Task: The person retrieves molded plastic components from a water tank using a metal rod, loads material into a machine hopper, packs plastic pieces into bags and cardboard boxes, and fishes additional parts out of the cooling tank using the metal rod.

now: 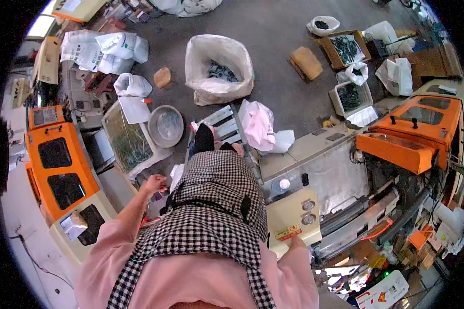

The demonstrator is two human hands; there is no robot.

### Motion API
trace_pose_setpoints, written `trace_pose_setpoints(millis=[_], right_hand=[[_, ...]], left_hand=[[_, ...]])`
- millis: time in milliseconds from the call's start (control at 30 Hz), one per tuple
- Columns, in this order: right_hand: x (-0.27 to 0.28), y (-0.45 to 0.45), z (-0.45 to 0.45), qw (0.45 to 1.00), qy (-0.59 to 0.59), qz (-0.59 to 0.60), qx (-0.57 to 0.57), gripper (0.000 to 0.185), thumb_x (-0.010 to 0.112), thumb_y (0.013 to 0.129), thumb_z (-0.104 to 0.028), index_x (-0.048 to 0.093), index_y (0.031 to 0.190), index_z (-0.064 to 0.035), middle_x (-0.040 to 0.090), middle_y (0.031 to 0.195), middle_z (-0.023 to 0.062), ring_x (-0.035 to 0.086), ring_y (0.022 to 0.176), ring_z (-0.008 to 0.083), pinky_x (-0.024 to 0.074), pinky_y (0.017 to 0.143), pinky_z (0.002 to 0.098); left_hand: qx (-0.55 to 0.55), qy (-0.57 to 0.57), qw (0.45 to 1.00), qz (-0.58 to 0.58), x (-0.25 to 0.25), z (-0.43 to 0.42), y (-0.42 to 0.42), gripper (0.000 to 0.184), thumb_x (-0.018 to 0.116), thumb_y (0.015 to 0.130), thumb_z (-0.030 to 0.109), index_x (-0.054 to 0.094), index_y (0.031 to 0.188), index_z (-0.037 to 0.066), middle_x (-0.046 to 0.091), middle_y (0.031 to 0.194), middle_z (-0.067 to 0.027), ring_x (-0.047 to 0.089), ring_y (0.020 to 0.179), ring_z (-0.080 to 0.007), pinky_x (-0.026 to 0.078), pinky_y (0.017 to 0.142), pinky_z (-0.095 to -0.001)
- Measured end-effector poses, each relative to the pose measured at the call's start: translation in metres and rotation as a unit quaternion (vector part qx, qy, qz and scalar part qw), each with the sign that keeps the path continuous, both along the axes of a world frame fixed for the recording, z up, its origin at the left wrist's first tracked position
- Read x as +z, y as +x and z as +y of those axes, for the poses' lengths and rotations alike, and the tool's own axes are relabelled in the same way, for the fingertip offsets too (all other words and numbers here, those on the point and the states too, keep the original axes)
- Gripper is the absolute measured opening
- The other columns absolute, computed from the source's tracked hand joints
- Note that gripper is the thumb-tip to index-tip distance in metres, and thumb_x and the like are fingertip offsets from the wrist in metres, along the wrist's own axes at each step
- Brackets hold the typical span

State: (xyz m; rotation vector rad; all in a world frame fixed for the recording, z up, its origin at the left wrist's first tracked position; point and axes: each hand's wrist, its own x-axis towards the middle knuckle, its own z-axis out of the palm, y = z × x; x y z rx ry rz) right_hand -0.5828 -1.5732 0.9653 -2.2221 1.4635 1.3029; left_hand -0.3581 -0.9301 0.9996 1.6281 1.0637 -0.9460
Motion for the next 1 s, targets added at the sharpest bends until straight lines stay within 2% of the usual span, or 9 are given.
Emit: trace_pose_setpoints(millis=[367,533,567,600,667,700,833,900,1000], right_hand=[[-0.098,0.072,0.029,0.993,0.025,-0.113,0.013,0.05,0.061,0.074,-0.037,0.055,0.109,-0.0022,0.057,0.11,0.013,0.052,0.104,0.0299,0.0407,0.089,0.0381],[-0.145,0.106,0.042,0.993,0.034,-0.102,0.051,0.05,0.061,0.074,-0.035,0.054,0.111,-0.0012,0.057,0.111,0.0141,0.052,0.104,0.0312,0.0404,0.09,0.0378],[-0.154,0.118,0.049,0.992,0.043,-0.1,0.063,0.05,0.061,0.074,-0.034,0.054,0.111,-0.001,0.056,0.111,0.0143,0.052,0.104,0.0314,0.0403,0.09,0.0378],[-0.167,0.131,0.053,0.991,0.055,-0.099,0.073,0.05,0.061,0.074,-0.034,0.054,0.111,-0.0008,0.056,0.112,0.0145,0.052,0.104,0.0317,0.0403,0.09,0.0377],[-0.194,0.159,0.067,0.983,0.098,-0.124,0.098,0.05,0.062,0.074,-0.033,0.054,0.112,-0.0004,0.056,0.112,0.0149,0.052,0.105,0.0322,0.0402,0.09,0.0376],[-0.21,0.177,0.075,0.974,0.128,-0.146,0.115,0.05,0.062,0.074,-0.033,0.053,0.112,-0.0002,0.056,0.112,0.0151,0.052,0.105,0.0325,0.0401,0.09,0.0375],[-0.302,0.318,0.173,0.862,0.284,-0.367,0.205,0.055,0.064,0.073,-0.031,0.05,0.114,0.0032,0.053,0.114,0.0201,0.049,0.107,0.0333,0.0374,0.093,0.0371],[-0.257,0.439,0.313,0.851,0.255,-0.363,0.283,0.061,0.068,0.07,-0.031,0.048,0.116,0.0044,0.049,0.117,0.0239,0.046,0.111,0.0327,0.0337,0.096,0.037],[-0.221,0.555,0.436,0.711,0.44,-0.436,0.332,0.043,0.062,0.08,-0.016,0.047,0.117,0.0006,0.054,0.111,0.0151,0.053,0.103,0.022,0.0423,0.087,0.0311]], left_hand=[[0.017,-0.007,0.994,-0.11,-0.12,0.043,0.088,0.016,0.055,0.085,0.016,0.055,0.084,0.001,0.057,0.064,-0.007,0.056,0.05,-0.015,0.044,0.043,-0.0259],[0.146,0.042,0.982,-0.116,-0.221,0.096,-0.009,0.014,0.053,0.085,0.014,0.056,0.078,0.002,0.056,0.062,-0.0064,0.057,0.052,-0.0162,0.044,0.043,-0.0299],[0.01,0.018,0.987,-0.16,-0.272,0.125,-0.064,0.016,0.052,0.084,0.015,0.059,0.075,0.004,0.057,0.063,-0.0066,0.057,0.051,-0.0168,0.045,0.044,-0.0317],[0.144,0.017,0.986,-0.08,-0.232,0.107,-0.068,0.014,0.053,0.082,0.013,0.06,0.072,0.006,0.057,0.062,-0.0063,0.056,0.052,-0.016,0.046,0.045,-0.0327],[-0.013,0.099,0.995,0.025,-0.167,0.091,-0.06,0.012,0.054,0.082,0.009,0.061,0.077,0.0,0.057,0.062,-0.0077,0.054,0.049,-0.0179,0.045,0.044,-0.0336],[0.096,0.076,0.988,0.091,-0.172,0.097,-0.076,0.014,0.055,0.082,0.012,0.061,0.082,-0.002,0.058,0.064,-0.0112,0.057,0.049,-0.0217,0.047,0.043,-0.0356],[0.093,0.01,0.99,0.104,-0.195,0.126,-0.112,0.018,0.057,0.083,0.017,0.058,0.088,-0.001,0.059,0.067,-0.0146,0.06,0.053,-0.0224,0.05,0.044,-0.0331],[0.252,0.015,0.966,0.064,-0.227,0.142,-0.103,0.019,0.057,0.083,0.019,0.056,0.088,0.0,0.06,0.069,-0.0146,0.06,0.053,-0.0229,0.05,0.046,-0.0326],[0.372,-0.01,0.927,-0.05,-0.273,0.16,-0.075,0.02,0.057,0.083,0.021,0.057,0.086,0.002,0.06,0.07,-0.0139,0.06,0.054,-0.0226,0.05,0.047,-0.0322]])
